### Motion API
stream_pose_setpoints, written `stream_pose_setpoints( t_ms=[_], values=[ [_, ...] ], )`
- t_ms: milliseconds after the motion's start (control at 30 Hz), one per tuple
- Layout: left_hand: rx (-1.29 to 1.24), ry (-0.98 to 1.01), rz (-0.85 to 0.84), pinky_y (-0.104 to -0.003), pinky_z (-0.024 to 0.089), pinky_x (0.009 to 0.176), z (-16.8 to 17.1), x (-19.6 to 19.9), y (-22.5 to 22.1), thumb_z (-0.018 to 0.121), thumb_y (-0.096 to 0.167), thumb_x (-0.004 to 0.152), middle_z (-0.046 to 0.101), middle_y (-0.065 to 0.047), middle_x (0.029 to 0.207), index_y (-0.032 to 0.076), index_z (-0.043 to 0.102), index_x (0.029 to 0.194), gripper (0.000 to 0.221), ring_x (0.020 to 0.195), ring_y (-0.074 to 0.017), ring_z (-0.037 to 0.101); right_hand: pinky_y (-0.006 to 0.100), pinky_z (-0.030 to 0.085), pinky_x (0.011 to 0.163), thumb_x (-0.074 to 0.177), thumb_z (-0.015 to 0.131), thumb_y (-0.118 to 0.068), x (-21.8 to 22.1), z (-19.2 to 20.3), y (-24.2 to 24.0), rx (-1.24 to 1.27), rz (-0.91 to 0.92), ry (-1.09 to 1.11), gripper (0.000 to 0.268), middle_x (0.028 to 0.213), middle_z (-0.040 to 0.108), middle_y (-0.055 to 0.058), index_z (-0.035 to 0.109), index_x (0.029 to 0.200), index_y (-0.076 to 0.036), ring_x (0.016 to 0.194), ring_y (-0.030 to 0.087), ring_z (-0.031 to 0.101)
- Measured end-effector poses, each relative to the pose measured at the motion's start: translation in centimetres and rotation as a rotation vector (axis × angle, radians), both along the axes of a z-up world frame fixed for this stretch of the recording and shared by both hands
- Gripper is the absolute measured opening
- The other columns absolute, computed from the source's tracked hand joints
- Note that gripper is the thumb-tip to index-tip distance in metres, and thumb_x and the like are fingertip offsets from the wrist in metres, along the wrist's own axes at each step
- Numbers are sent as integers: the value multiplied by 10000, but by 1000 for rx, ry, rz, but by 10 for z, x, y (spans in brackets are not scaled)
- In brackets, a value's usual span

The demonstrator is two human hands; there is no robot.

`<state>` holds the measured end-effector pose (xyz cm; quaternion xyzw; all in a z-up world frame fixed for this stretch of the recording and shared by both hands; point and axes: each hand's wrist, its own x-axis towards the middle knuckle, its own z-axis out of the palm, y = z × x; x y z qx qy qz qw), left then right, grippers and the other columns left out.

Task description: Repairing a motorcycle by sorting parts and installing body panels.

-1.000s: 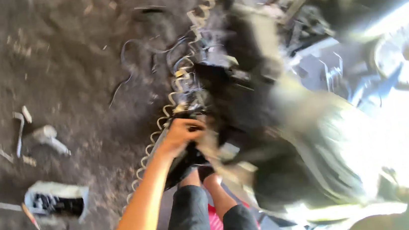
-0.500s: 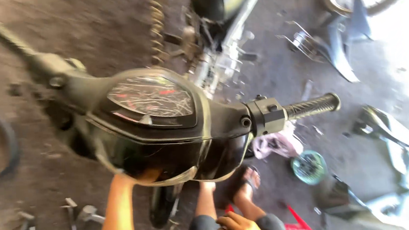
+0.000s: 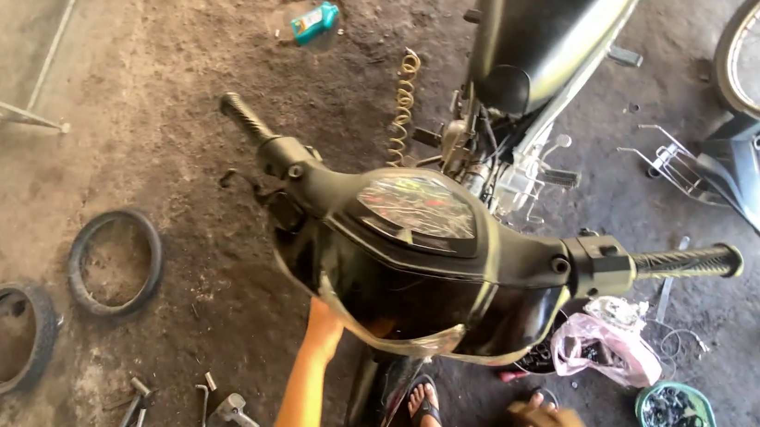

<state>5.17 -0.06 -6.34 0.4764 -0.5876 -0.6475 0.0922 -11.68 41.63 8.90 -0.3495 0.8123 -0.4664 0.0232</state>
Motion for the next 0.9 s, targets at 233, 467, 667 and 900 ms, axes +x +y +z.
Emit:
stream_pose_setpoints(
  t_ms=[233, 467, 667, 900],
  values=[
    [-55, 448, 268, -457, 502, 1067, 239, -70, 118, 721, 193, 888, 355, -38, 1604, -13, 517, 1415, 602, 1327, -299, 575, 542, 402, 1121, 768, 800, -265, -166, 252, -181, 194, 275, 297, 707, 1431, 508, 291, 562, 1402, -63, 1369, 492, 472],
    [326, 575, 485, -514, 483, 1062, 294, -118, 113, 830, 278, 740, 489, -145, 1479, 135, 245, 1552, 1011, 1325, -318, 542, 506, 395, 1071, 739, 740, -684, -201, 244, -306, 704, 669, -114, 1130, 1521, 388, 281, 249, 1606, -150, 1346, 472, 458],
    [450, 493, 499, -551, 491, 1056, 326, -126, 105, 875, 247, 660, 509, -135, 1445, 152, 267, 1509, 1048, 1318, -327, 543, 471, 464, 1082, 644, 759, -721, -201, 249, -318, 906, 666, -262, 1189, 1428, 479, 271, 246, 1617, -270, 1290, 429, 557],
    [406, 499, 555, -542, 485, 1034, 311, -127, 108, 903, 228, 650, 508, -148, 1452, 149, 270, 1539, 1094, 1317, -351, 526, 471, 437, 1109, 661, 760, -740, -198, 254, -315, 906, 655, -233, 1190, 1523, 376, 281, 221, 1618, -282, 1353, 447, 489]
  ],
)
